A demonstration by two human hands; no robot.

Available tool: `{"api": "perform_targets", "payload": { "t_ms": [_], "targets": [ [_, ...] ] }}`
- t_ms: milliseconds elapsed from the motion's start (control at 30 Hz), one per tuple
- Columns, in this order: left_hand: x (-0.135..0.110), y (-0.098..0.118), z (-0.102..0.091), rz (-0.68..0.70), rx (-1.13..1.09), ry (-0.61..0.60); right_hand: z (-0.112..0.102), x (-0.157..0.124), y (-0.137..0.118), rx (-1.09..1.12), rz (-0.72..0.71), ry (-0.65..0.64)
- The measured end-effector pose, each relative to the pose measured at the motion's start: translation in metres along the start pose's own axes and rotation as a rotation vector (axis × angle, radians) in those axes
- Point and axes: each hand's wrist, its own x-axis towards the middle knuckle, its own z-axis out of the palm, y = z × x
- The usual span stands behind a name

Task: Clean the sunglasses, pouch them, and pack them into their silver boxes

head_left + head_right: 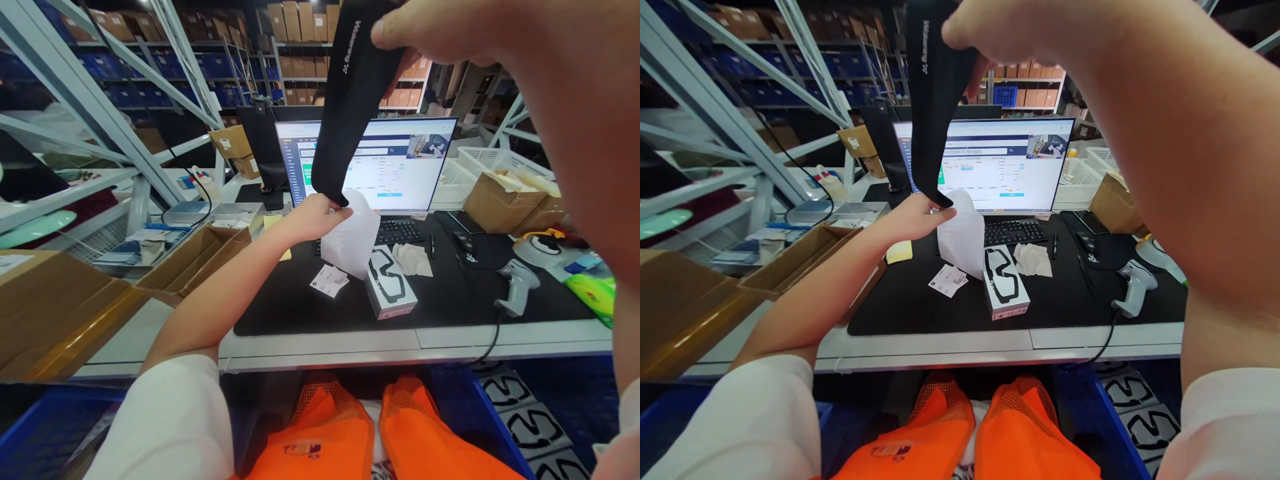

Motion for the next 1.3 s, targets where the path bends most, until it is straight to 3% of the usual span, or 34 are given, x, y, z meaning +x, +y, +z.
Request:
{"api": "perform_targets", "payload": {
  "t_ms": [100, 467, 733, 900, 1000, 1167, 1300],
  "targets": [
    [0.000, -0.007, -0.001, -0.044, -0.008, 0.001, 0.002, -0.008, 0.004, -0.103, 0.074, 0.067],
    [0.001, -0.013, -0.002, -0.017, 0.002, -0.021, 0.016, 0.002, 0.062, -0.198, -0.032, -0.017],
    [0.002, -0.003, -0.002, 0.073, 0.004, 0.012, 0.028, 0.007, 0.036, -0.273, -0.146, -0.063],
    [0.003, 0.001, -0.002, 0.092, 0.022, 0.027, 0.059, -0.004, 0.011, -0.227, -0.229, -0.241],
    [0.004, 0.003, -0.001, 0.095, 0.002, 0.050, 0.088, -0.012, 0.003, -0.173, -0.214, -0.252],
    [0.003, 0.006, 0.002, 0.090, -0.030, 0.111, 0.130, -0.020, 0.004, -0.038, -0.143, -0.414],
    [0.003, 0.017, 0.003, 0.118, -0.034, 0.139, 0.147, -0.023, 0.007, 0.026, -0.133, -0.553]
  ]
}}
